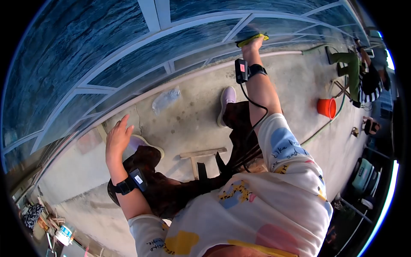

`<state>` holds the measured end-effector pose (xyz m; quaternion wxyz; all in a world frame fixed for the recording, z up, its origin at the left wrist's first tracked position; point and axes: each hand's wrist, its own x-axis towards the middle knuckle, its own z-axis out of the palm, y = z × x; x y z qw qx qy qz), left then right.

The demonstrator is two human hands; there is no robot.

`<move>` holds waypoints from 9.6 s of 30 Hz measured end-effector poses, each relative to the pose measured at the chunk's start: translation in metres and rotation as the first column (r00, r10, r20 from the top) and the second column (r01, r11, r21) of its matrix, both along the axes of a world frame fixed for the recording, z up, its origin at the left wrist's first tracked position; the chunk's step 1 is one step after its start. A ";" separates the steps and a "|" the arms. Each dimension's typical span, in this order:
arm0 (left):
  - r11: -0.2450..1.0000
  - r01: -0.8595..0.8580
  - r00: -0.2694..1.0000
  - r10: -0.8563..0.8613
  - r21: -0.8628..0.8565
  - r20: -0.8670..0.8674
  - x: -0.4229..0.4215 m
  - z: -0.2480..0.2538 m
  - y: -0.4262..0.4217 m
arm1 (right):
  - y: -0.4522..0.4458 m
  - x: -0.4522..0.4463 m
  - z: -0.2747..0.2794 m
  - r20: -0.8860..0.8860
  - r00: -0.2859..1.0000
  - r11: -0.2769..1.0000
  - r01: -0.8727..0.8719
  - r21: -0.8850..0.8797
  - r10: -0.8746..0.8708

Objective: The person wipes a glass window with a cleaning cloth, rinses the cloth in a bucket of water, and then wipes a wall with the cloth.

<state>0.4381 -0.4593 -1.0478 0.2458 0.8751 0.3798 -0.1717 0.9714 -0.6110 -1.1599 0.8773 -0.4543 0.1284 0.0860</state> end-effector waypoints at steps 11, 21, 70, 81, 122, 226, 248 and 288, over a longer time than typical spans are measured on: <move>0.998 -0.065 0.990 0.061 0.027 0.130 -0.021 0.008 0.000 | 0.146 -0.281 -0.003 -0.406 0.845 0.929 -0.255 0.267 0.349; 0.969 -0.220 0.975 0.223 0.115 -0.012 -0.046 0.021 0.012 | 0.189 -0.403 0.133 -0.494 0.444 0.658 -0.397 0.640 0.748; 0.949 -0.295 0.880 0.226 0.108 0.417 -0.059 0.020 0.000 | 0.286 -0.548 0.347 -0.042 -0.896 0.892 0.444 -0.083 0.442; 0.904 -0.401 0.786 0.255 0.150 0.564 -0.054 0.000 -0.002 | 0.344 -0.617 0.260 -0.261 -0.910 0.938 0.344 -0.038 0.323; 0.975 -0.200 0.917 0.152 0.097 0.368 -0.046 0.004 -0.020 | 0.312 -0.548 0.092 -0.689 -0.661 0.878 0.473 -0.072 0.299; 0.998 -0.063 0.998 0.063 -0.022 -0.015 -0.029 -0.004 0.009 | 0.088 -0.180 0.113 0.516 0.855 0.886 0.282 -0.367 -0.058; 0.998 -0.047 0.999 0.047 0.029 -0.006 -0.014 0.007 0.007 | 0.139 -0.276 -0.038 -0.512 0.821 0.944 -0.093 0.316 0.252; 0.685 -0.725 0.530 0.489 0.071 0.693 -0.073 0.036 0.030 | 0.091 -0.414 0.196 -0.066 -0.099 -0.059 -0.891 0.451 0.993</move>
